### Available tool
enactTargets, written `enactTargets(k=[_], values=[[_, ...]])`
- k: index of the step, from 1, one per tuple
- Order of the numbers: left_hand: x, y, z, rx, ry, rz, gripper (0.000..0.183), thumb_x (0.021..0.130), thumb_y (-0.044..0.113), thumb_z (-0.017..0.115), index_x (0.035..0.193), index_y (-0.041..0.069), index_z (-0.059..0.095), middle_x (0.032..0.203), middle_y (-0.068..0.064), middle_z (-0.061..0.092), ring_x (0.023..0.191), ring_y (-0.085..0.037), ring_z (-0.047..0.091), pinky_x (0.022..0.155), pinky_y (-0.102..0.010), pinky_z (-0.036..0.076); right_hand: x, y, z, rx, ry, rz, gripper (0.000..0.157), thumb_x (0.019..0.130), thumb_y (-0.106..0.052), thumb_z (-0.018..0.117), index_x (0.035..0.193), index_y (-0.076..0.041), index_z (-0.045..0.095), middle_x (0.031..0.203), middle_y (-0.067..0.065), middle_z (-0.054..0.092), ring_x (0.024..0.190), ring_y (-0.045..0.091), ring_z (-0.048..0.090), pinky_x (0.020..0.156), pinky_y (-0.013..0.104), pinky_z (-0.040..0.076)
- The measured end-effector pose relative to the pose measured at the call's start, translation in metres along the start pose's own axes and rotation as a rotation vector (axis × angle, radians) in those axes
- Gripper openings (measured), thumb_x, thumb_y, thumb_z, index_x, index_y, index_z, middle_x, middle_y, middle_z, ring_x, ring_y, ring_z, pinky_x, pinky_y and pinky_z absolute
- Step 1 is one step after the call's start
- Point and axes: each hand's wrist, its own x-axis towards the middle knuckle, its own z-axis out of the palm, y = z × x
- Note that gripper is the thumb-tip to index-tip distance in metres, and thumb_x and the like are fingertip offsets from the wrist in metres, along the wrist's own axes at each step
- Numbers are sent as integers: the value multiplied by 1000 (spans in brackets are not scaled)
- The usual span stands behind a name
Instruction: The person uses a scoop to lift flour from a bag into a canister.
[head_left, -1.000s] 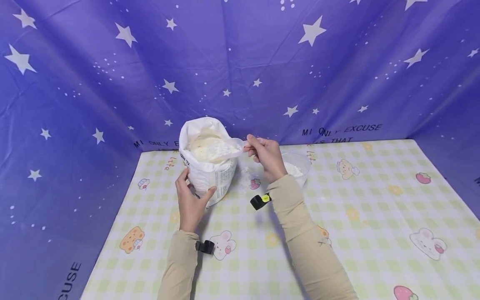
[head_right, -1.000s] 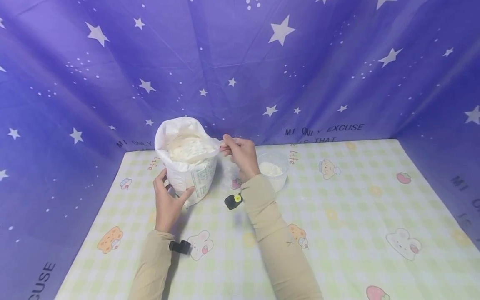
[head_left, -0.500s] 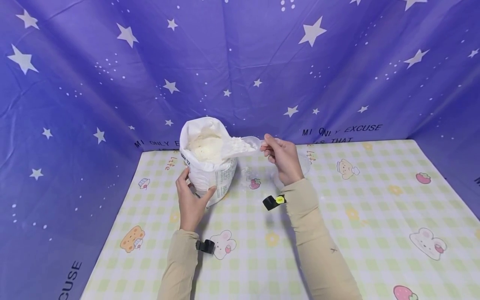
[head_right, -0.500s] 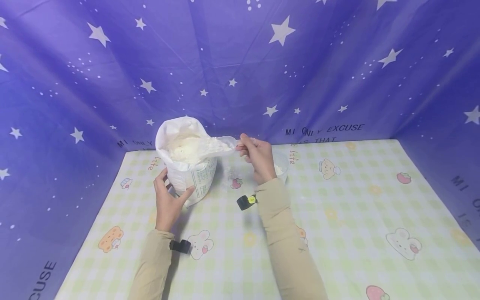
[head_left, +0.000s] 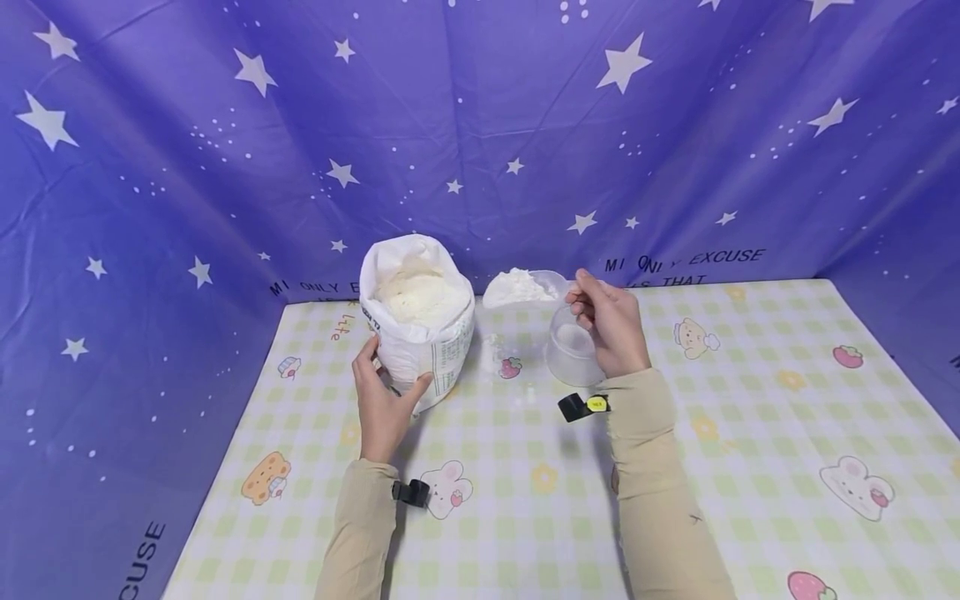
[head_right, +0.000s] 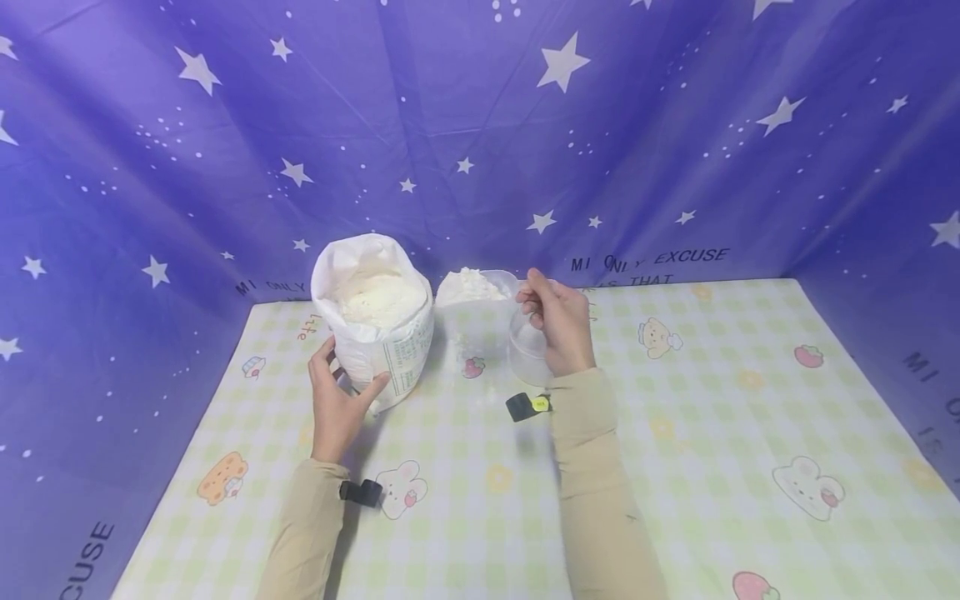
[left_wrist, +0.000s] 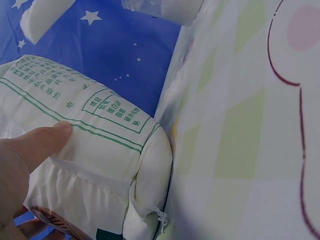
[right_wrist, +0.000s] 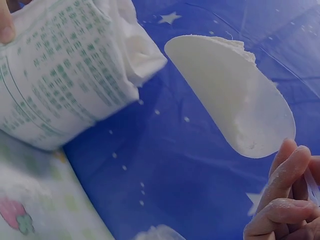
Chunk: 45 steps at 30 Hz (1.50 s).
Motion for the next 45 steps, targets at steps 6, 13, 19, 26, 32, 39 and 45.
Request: enactTargets(k=[6,13,19,26,32,39,45], values=[[0,0,0,2,-5,-10,95,78,15,85,151,6,25,152,-15,29,138,-27,37,114,-37,39,-5,-8,-18,31,43,-12,25,97,-23,65,78,-7,70,69,-2,64,58,5,50,43,11,35],[1,0,-1,-5,-4,-6,94,78,15,85,151,5,25,152,-16,29,139,-27,36,115,-37,39,-9,-15,-38,70,74,-25,25,96,-22,67,77,-6,71,69,-1,64,59,6,51,43,12,35],[1,0,-1,-3,-3,-4,94,78,15,85,151,5,25,152,-16,29,139,-26,35,114,-37,39,-11,-18,-53,94,118,-42,26,95,-21,67,75,-5,71,67,0,64,57,6,51,43,12,35],[0,0,0,7,-3,-13,94,79,15,85,151,6,25,152,-15,30,139,-26,36,115,-37,38,-15,-21,-66,58,191,-61,25,95,-22,68,77,-4,69,68,0,64,57,7,52,43,13,36],[0,-2,0,7,2,0,94,79,15,85,151,6,25,152,-15,30,139,-26,36,114,-38,39,-17,-22,-73,-2,266,-101,28,94,-23,69,77,-2,70,66,1,64,57,8,52,42,13,36],[0,-4,0,8,2,14,94,78,14,85,151,5,25,151,-16,30,138,-26,36,114,-39,39,-18,-26,-78,-87,361,-134,28,91,-23,73,75,-1,72,61,1,65,51,7,51,42,13,41],[1,-4,1,5,4,14,94,78,14,85,151,5,25,151,-16,30,139,-26,36,114,-38,39,-21,-29,-78,-158,409,-173,29,90,-23,74,73,0,72,59,0,65,48,7,49,43,14,39]])
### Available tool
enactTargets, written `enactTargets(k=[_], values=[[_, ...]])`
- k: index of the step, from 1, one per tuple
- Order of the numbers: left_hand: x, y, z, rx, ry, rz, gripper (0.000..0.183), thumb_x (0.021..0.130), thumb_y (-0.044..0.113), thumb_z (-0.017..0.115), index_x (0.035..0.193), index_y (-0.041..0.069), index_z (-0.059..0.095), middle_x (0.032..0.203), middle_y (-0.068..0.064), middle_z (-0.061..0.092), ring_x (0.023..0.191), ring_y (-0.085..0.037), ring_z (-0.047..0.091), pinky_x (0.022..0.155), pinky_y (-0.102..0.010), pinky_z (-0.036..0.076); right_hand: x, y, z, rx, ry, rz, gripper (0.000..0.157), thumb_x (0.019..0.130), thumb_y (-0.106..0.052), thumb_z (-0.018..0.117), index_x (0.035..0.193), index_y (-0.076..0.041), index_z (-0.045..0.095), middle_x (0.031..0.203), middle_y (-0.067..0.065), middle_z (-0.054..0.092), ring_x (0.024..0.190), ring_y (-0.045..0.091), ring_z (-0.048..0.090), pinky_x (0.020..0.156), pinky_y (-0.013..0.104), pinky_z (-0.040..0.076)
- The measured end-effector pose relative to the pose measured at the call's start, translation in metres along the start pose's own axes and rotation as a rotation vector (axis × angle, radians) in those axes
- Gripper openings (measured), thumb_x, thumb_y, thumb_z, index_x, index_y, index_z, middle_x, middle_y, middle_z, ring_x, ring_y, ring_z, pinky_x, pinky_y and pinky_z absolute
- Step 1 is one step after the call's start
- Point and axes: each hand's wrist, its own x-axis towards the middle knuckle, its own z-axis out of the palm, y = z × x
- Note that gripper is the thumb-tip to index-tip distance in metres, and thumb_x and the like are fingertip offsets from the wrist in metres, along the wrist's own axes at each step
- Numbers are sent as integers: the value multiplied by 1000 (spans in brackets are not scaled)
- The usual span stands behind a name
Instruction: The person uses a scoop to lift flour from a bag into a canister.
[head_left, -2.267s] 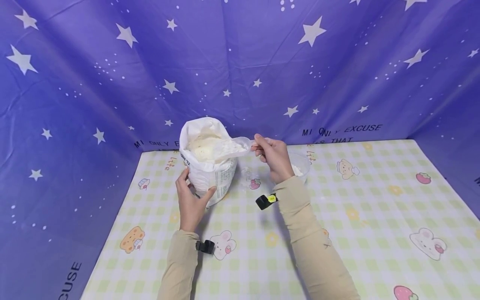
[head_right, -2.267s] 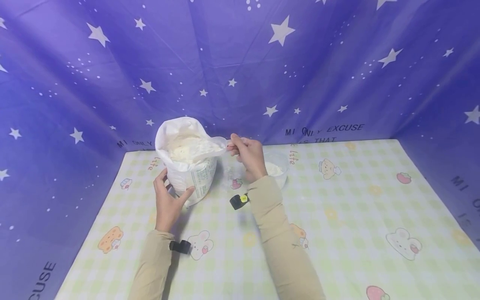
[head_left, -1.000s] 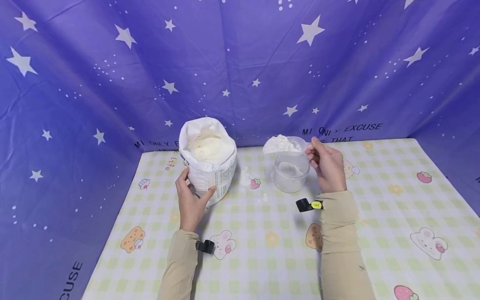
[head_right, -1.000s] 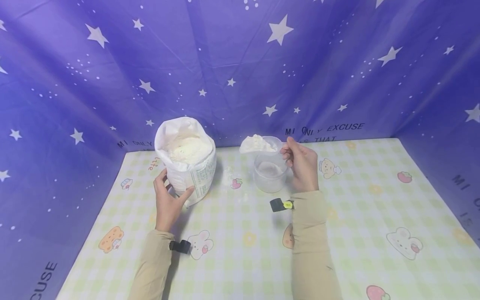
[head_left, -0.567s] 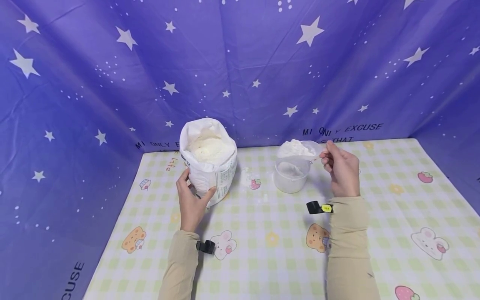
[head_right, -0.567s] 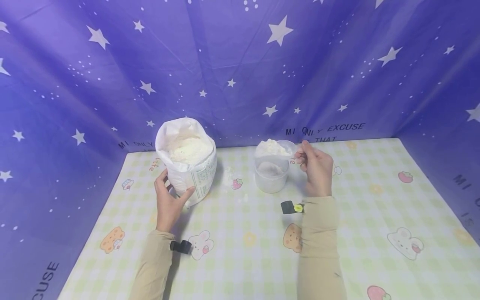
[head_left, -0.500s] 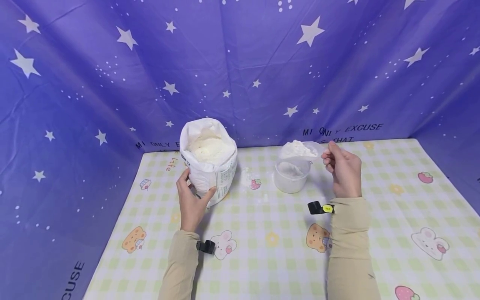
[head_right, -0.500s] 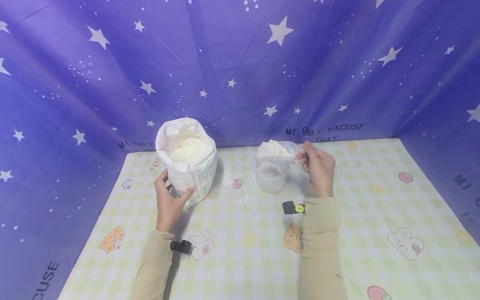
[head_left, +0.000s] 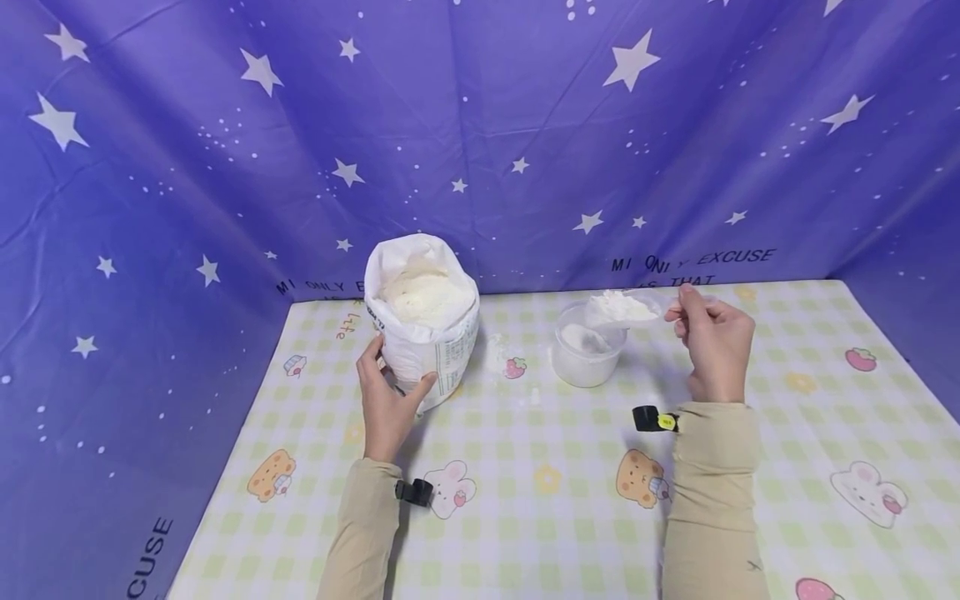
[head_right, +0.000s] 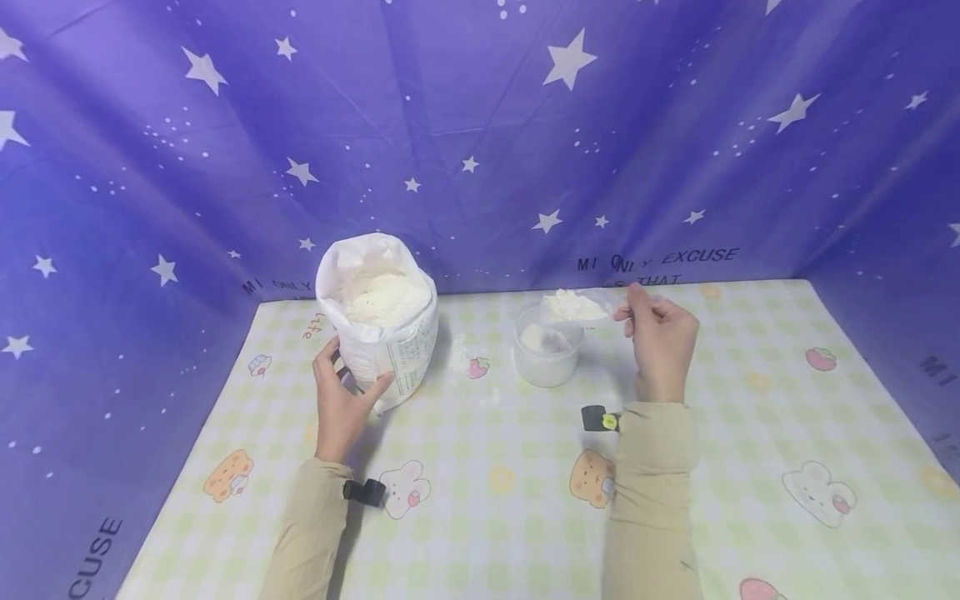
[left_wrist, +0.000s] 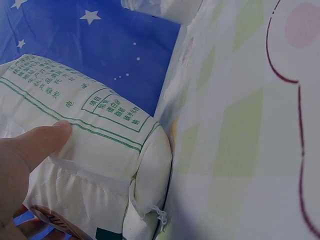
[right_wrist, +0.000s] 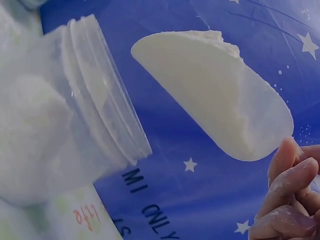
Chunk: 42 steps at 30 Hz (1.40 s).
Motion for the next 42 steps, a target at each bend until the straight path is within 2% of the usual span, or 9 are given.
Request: enactTargets(k=[11,20,26,34,42], values=[[1,2,1,-2,4,4,94,78,14,85,150,4,26,151,-16,31,139,-26,35,114,-38,39,-2,-3,2,-131,37,-146,32,90,-21,73,66,-1,68,55,-3,64,45,8,48,44,16,39],[3,4,-1,1,7,9,94,78,14,85,150,4,26,151,-16,30,140,-26,35,114,-38,39,2,-2,9,-373,24,-327,27,93,-21,69,71,-4,73,56,-14,62,48,4,49,47,14,42],[2,2,-1,-5,1,8,94,79,14,85,151,5,25,152,-16,30,140,-26,35,114,-38,39,-1,-1,12,-497,24,-450,35,93,-26,69,74,3,71,55,-22,57,48,-1,50,46,12,41],[1,0,0,-5,2,14,93,78,13,85,150,5,26,151,-15,31,139,-26,35,114,-38,38,-8,-6,17,-542,27,-567,38,93,-26,69,67,2,69,55,-22,55,47,-2,45,46,14,34],[-1,1,0,-8,-1,9,94,78,14,85,151,6,26,151,-15,31,138,-25,36,114,-38,38,-11,-10,18,-564,31,-579,38,94,-26,68,67,2,69,54,-23,52,47,-2,44,47,14,33]])
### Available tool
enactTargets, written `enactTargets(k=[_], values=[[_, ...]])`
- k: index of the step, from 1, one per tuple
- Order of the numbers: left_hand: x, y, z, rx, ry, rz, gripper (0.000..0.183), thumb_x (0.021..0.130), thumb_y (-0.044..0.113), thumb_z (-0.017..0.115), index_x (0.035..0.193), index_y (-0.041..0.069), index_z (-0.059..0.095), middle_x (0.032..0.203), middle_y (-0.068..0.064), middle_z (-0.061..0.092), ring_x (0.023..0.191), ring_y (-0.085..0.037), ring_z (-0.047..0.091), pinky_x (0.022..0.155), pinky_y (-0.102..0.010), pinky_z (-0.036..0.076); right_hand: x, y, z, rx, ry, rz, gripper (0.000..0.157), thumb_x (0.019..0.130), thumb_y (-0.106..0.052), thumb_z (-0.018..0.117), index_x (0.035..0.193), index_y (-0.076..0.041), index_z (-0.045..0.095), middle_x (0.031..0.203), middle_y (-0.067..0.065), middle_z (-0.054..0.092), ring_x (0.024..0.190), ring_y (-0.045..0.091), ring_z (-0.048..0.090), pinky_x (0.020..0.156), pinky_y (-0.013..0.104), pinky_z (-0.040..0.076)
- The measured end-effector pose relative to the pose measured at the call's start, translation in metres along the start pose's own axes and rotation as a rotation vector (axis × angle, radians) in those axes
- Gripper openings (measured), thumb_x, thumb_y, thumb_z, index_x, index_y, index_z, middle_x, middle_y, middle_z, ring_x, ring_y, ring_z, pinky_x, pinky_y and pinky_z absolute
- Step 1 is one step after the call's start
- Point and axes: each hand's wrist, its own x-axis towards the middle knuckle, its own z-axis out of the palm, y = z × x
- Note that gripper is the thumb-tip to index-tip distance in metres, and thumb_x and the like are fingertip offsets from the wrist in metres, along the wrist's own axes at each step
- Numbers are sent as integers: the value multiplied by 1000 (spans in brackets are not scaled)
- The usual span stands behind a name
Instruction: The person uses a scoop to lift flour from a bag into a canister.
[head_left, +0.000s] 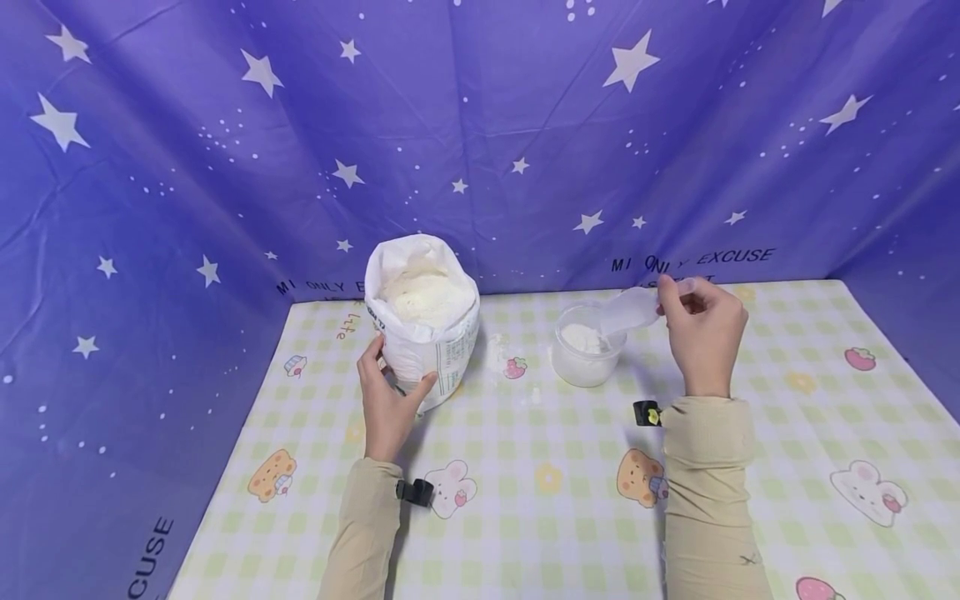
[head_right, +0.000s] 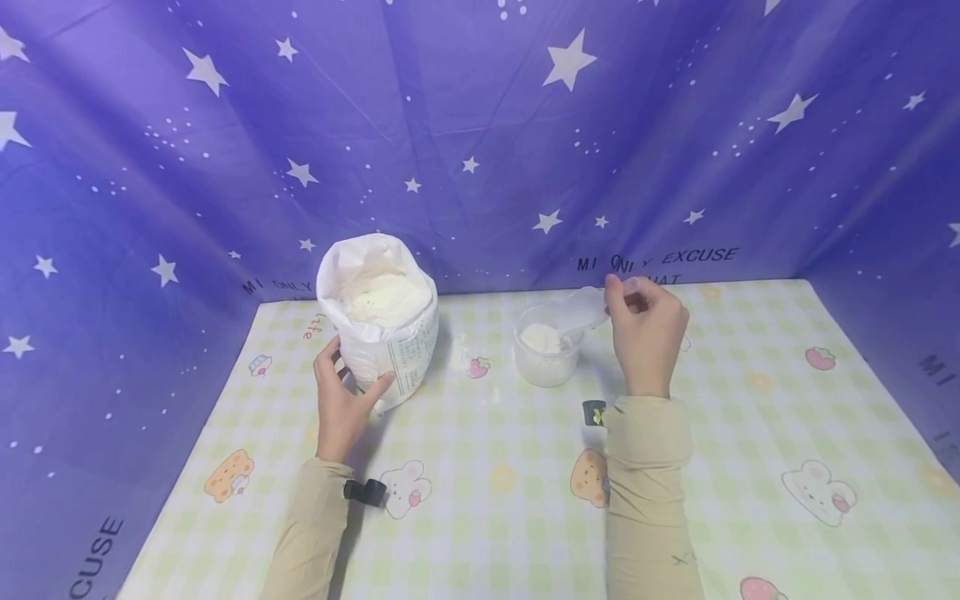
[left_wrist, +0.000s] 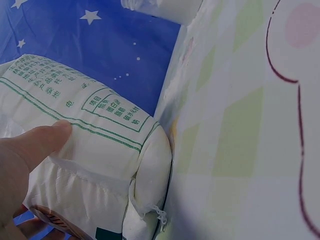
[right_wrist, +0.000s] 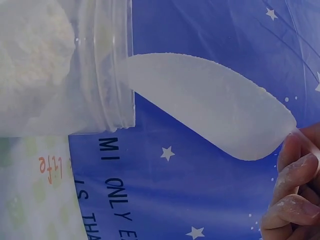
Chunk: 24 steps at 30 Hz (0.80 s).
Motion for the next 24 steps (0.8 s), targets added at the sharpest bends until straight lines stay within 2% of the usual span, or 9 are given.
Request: enactTargets(k=[6,13,24], values=[[0,-1,0,0,1,-5,94,78,14,85,151,6,26,151,-14,31,138,-25,37,114,-38,38,-1,1,1,10,14,24,39,94,-26,68,68,3,69,53,-23,53,47,-2,45,47,14,34],[0,0,-1,-10,4,-11,94,77,14,85,151,6,27,151,-15,31,136,-26,38,113,-39,39,1,-5,5,98,45,67,37,93,-25,68,70,4,71,55,-19,58,45,-2,47,47,13,38],[0,0,0,-4,-1,-6,94,78,15,85,151,6,26,151,-15,31,137,-26,37,113,-39,39,5,-28,29,237,-5,52,34,93,-23,70,75,7,73,60,-15,63,46,3,50,48,13,44]])
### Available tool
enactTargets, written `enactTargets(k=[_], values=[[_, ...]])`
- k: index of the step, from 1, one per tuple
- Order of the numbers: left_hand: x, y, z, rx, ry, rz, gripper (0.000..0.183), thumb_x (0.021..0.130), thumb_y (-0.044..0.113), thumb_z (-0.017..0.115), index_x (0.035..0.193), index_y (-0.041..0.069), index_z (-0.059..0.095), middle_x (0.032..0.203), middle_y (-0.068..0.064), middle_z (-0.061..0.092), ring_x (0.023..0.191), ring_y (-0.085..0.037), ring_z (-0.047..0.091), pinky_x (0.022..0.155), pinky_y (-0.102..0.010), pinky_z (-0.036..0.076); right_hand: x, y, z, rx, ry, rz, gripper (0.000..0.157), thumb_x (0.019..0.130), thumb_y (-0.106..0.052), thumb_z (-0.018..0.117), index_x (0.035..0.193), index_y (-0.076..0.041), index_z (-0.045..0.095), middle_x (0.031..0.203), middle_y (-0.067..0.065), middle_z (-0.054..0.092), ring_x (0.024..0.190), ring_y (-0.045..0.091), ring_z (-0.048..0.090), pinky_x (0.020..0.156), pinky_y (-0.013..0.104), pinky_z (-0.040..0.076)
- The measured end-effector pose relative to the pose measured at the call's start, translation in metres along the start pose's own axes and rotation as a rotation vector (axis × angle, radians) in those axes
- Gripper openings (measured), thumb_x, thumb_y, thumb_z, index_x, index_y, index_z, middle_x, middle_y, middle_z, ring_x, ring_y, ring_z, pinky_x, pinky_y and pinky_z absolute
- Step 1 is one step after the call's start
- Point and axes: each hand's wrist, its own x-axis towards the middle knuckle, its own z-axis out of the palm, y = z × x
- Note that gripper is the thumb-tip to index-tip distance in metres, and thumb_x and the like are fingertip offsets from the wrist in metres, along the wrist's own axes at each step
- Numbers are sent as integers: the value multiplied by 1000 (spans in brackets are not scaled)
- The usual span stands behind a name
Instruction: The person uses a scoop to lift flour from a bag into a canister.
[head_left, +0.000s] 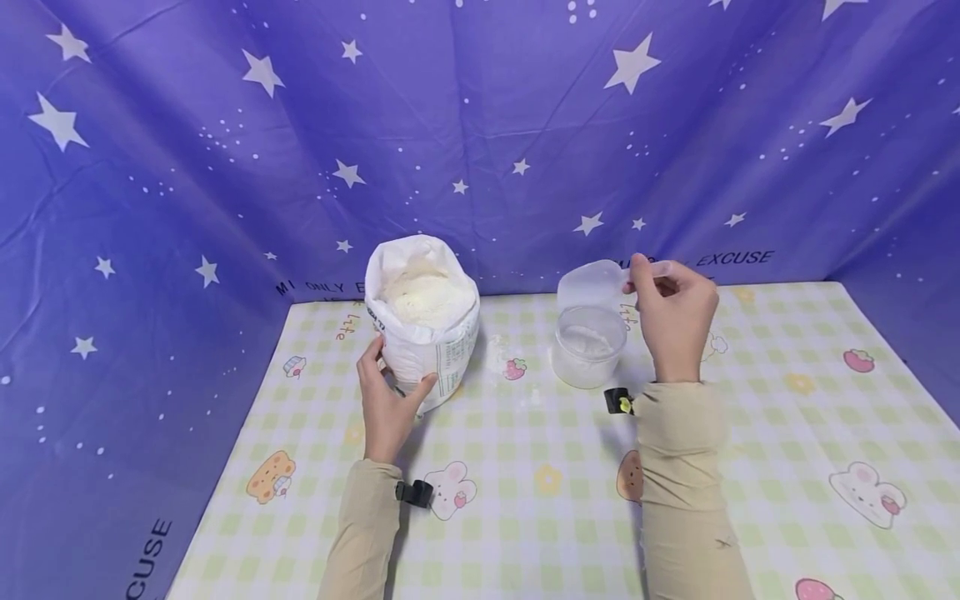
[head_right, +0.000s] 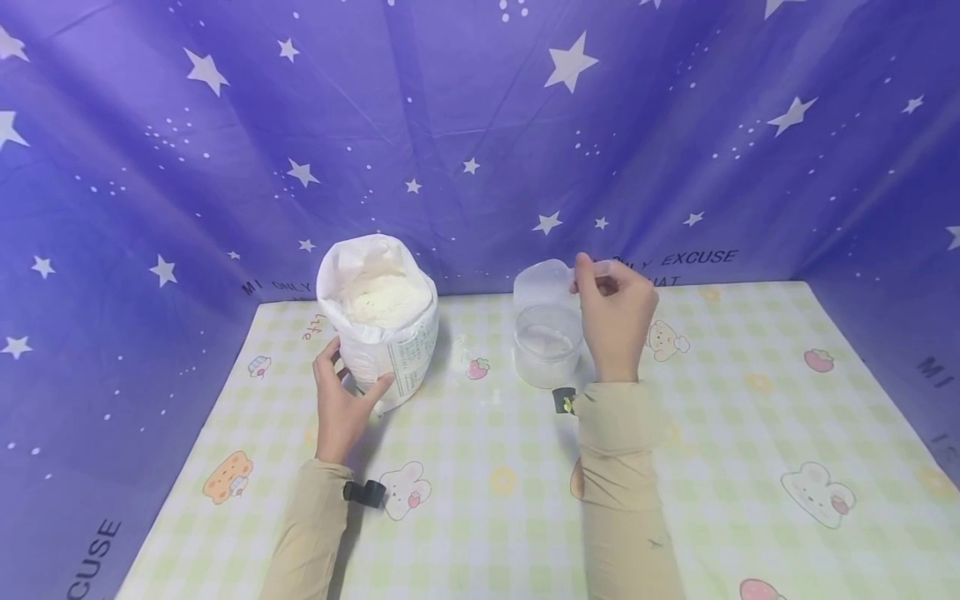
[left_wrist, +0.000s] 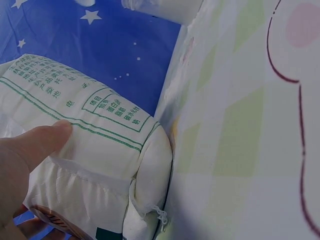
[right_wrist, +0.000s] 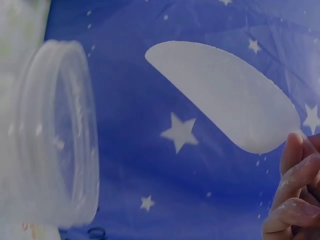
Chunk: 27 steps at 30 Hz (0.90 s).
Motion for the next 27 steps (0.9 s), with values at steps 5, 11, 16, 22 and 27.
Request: enactTargets(k=[5,11,16,22,27], values=[[0,0,0,-4,-1,-3,94,78,16,85,151,6,26,151,-15,31,136,-27,38,113,-40,39,-1,-13,14,19,-38,-31,36,93,-27,70,77,4,75,61,-15,64,47,5,52,47,14,45],[0,0,0,-3,2,8,94,78,15,85,151,5,26,151,-16,31,138,-26,36,114,-39,39,-4,-29,34,25,-100,-85,37,94,-29,69,74,2,75,62,-12,65,49,7,53,47,15,41],[0,-1,1,-3,1,10,94,78,15,85,151,6,26,151,-16,31,139,-25,36,114,-37,39,-8,-41,51,33,-162,-128,36,94,-28,68,72,-1,75,65,3,68,51,8,53,49,17,39],[0,-1,0,-4,-2,9,94,78,15,85,150,6,26,151,-15,31,138,-25,36,114,-38,39,-13,-50,70,22,-216,-168,36,95,-29,67,69,-5,74,68,10,69,52,9,52,50,18,37],[0,-2,0,1,3,14,94,78,15,86,150,6,27,150,-15,32,138,-25,37,114,-38,39,-17,-54,83,5,-248,-192,34,95,-27,67,69,-6,73,67,9,69,53,9,52,51,18,39]])
